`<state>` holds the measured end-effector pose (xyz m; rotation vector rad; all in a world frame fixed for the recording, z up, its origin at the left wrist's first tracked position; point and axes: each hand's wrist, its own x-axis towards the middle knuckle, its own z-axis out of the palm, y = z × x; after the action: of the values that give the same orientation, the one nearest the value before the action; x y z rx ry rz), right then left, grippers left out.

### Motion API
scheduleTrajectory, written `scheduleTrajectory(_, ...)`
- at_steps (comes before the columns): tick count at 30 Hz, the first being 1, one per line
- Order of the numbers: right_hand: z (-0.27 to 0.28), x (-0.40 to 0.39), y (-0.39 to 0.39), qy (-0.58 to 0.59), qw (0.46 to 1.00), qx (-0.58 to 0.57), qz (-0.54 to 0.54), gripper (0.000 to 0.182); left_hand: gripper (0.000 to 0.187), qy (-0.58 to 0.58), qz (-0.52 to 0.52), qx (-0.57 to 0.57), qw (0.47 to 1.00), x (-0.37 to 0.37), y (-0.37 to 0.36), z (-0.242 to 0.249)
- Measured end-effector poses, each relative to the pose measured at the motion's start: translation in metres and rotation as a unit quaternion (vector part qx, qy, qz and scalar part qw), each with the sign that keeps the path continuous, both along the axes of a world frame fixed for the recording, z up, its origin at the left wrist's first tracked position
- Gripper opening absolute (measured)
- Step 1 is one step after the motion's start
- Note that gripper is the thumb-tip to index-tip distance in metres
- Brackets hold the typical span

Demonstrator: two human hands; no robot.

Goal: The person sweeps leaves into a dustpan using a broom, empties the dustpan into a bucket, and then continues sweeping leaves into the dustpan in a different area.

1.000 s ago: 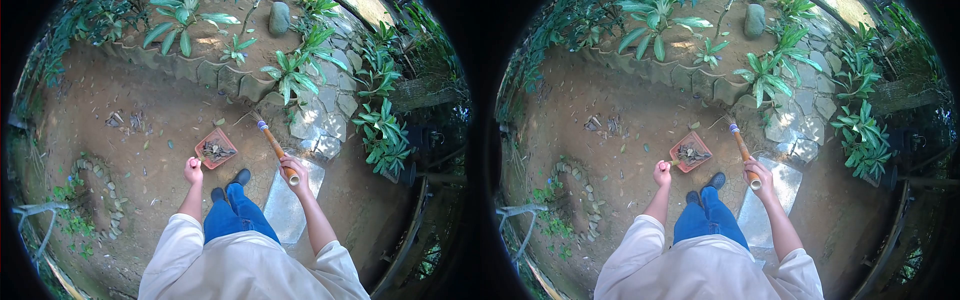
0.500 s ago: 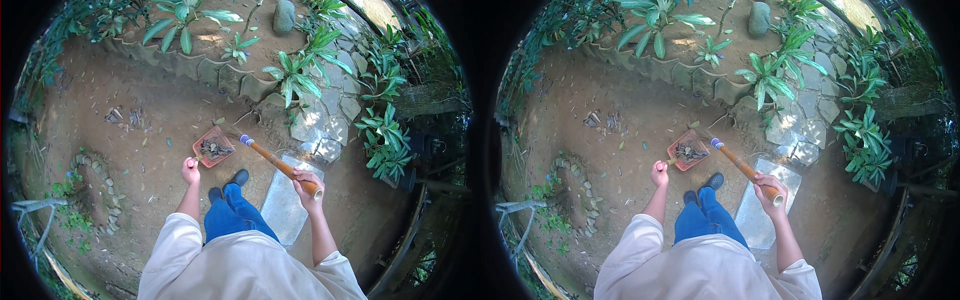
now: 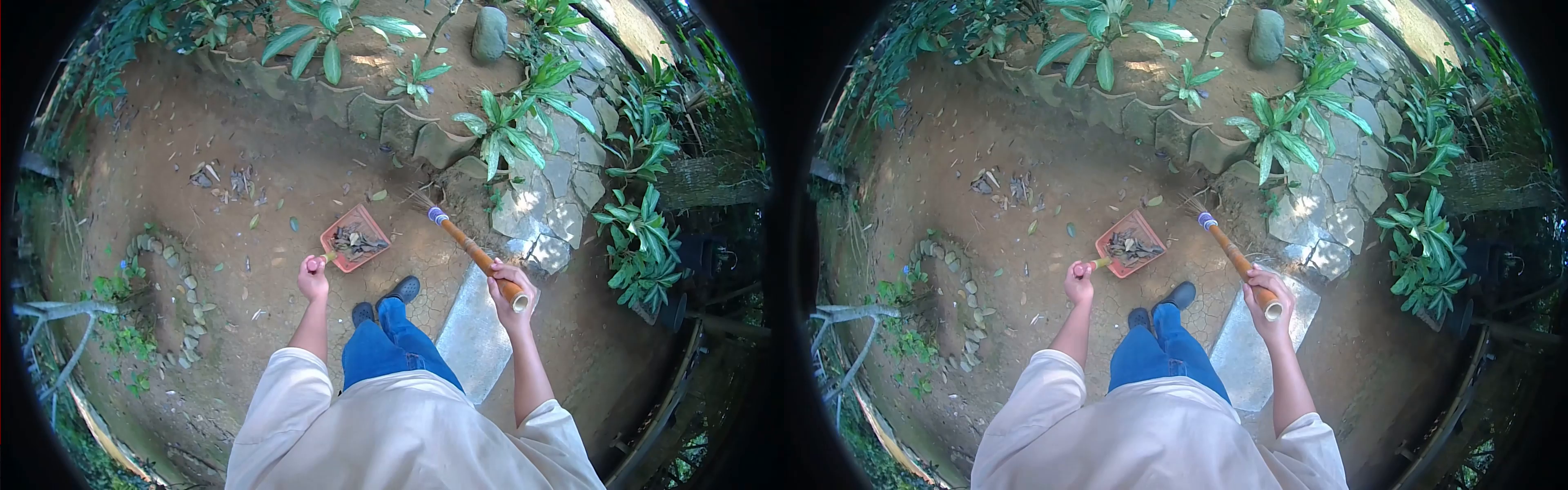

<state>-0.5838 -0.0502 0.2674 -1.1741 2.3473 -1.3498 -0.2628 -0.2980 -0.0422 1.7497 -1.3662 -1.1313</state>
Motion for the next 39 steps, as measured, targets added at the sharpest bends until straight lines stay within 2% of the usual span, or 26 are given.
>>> scheduleTrajectory(4,-0.011,0.018,-0.006,0.011,0.999,0.025,0.04,0.017,0.036,-0.021,-0.013,-0.019,1.0,0.02,0.002,-0.011)
scheduleTrajectory(8,-0.016,0.047,-0.005,-0.051,0.997,0.035,0.04,0.017,0.037,-0.082,-0.039,-0.041,0.995,0.029,0.009,-0.004)
scheduleTrajectory(11,-0.008,0.056,-0.001,-0.095,0.994,0.044,0.036,0.016,0.036,-0.017,-0.027,-0.038,0.999,0.034,0.01,-0.016)
scheduleTrajectory(14,0.007,0.056,0.003,-0.155,0.988,0.018,-0.004,0.017,0.036,-0.029,-0.024,-0.058,0.998,0.039,0.009,-0.021)
scheduleTrajectory(16,0.011,0.053,0.008,-0.179,0.984,-0.007,-0.012,0.018,0.037,-0.044,-0.035,-0.016,0.998,0.038,0.008,-0.005)
scheduleTrajectory(24,0.033,0.047,-0.002,-0.094,0.996,0.0,-0.012,0.017,0.037,-0.057,-0.037,-0.002,0.998,0.041,0.007,0.014)
scheduleTrajectory(30,0.013,0.047,-0.006,-0.047,0.999,-0.002,-0.015,0.018,0.036,-0.076,-0.026,-0.041,0.996,0.046,0.011,0.021)
scheduleTrajectory(35,-0.009,0.061,-0.014,-0.016,0.999,0.028,0.04,0.019,0.036,-0.117,-0.034,-0.027,0.992,0.042,0.014,0.045)
scheduleTrajectory(39,-0.013,0.08,-0.012,-0.038,0.994,0.037,0.096,0.018,0.037,-0.107,-0.03,-0.016,0.994,0.048,0.015,0.032)
